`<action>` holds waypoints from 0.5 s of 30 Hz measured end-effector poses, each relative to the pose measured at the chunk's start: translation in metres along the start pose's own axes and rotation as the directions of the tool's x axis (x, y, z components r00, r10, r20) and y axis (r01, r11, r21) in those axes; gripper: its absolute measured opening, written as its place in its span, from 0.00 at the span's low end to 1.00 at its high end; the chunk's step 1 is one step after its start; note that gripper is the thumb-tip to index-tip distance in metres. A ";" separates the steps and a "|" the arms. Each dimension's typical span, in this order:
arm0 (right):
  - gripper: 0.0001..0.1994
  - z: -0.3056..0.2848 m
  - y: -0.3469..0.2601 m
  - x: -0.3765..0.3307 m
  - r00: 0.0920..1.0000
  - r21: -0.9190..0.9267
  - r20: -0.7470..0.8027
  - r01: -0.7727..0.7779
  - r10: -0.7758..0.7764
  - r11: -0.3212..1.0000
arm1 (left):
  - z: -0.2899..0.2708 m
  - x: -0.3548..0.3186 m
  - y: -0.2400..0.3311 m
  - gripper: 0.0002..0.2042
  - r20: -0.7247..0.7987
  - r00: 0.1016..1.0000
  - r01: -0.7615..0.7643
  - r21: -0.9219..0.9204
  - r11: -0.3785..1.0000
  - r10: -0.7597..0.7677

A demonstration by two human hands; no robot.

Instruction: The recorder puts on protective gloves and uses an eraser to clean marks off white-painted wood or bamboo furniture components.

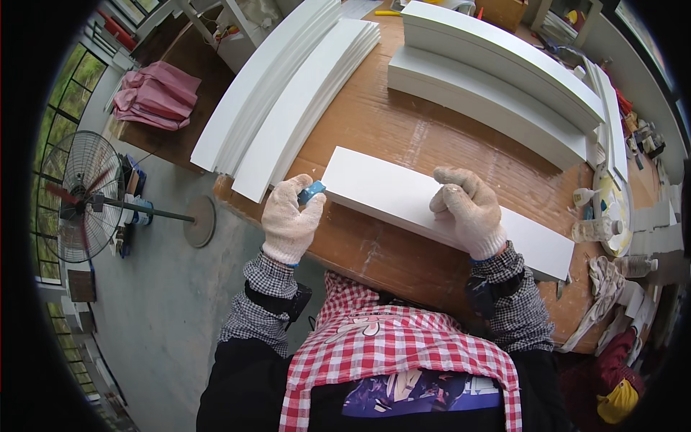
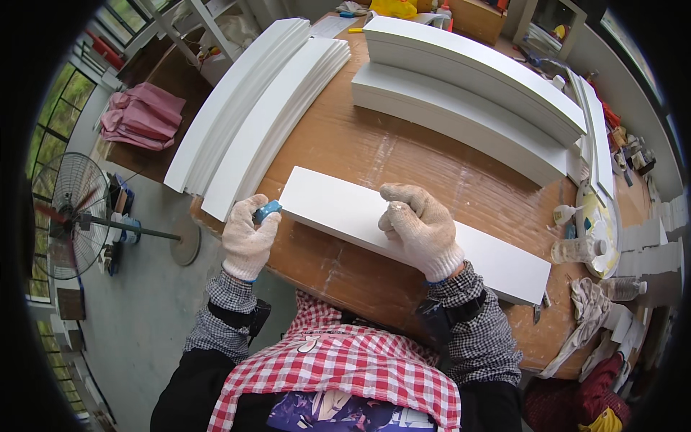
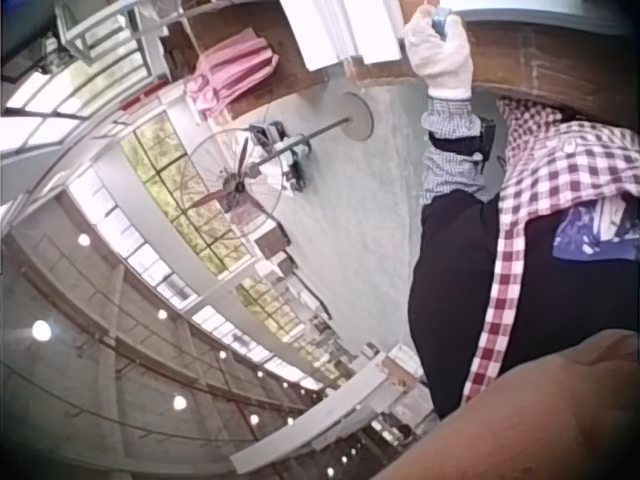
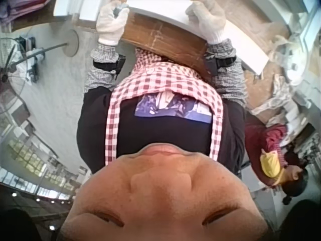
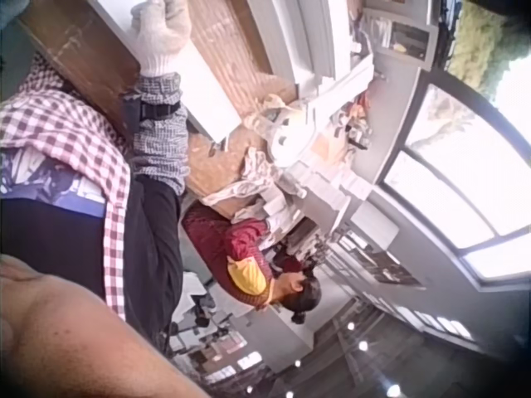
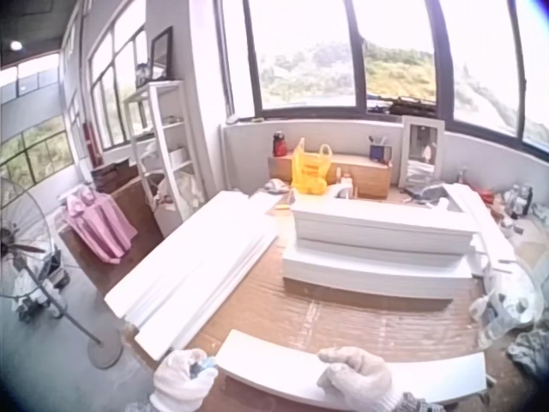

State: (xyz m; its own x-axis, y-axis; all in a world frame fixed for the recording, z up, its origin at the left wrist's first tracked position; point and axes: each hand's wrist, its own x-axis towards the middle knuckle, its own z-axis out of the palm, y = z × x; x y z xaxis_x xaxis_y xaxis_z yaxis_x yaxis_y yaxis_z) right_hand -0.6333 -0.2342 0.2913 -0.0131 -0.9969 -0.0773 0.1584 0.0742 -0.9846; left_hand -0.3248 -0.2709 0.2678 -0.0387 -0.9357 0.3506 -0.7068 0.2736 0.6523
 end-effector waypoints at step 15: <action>0.16 0.003 -0.003 -0.002 0.999 0.021 -0.018 -0.035 0.035 0.999 | -0.017 0.031 0.001 0.16 0.108 0.993 0.002 0.312 0.950 -0.038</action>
State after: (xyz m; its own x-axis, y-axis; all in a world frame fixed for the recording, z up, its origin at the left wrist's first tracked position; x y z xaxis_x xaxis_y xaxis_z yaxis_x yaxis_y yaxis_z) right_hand -0.6302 -0.2324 0.2948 -0.0248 -0.9931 -0.1146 0.1797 0.1083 -0.9777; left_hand -0.3146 -0.2960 0.2914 -0.0880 -0.9640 0.2510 -0.8920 0.1884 0.4109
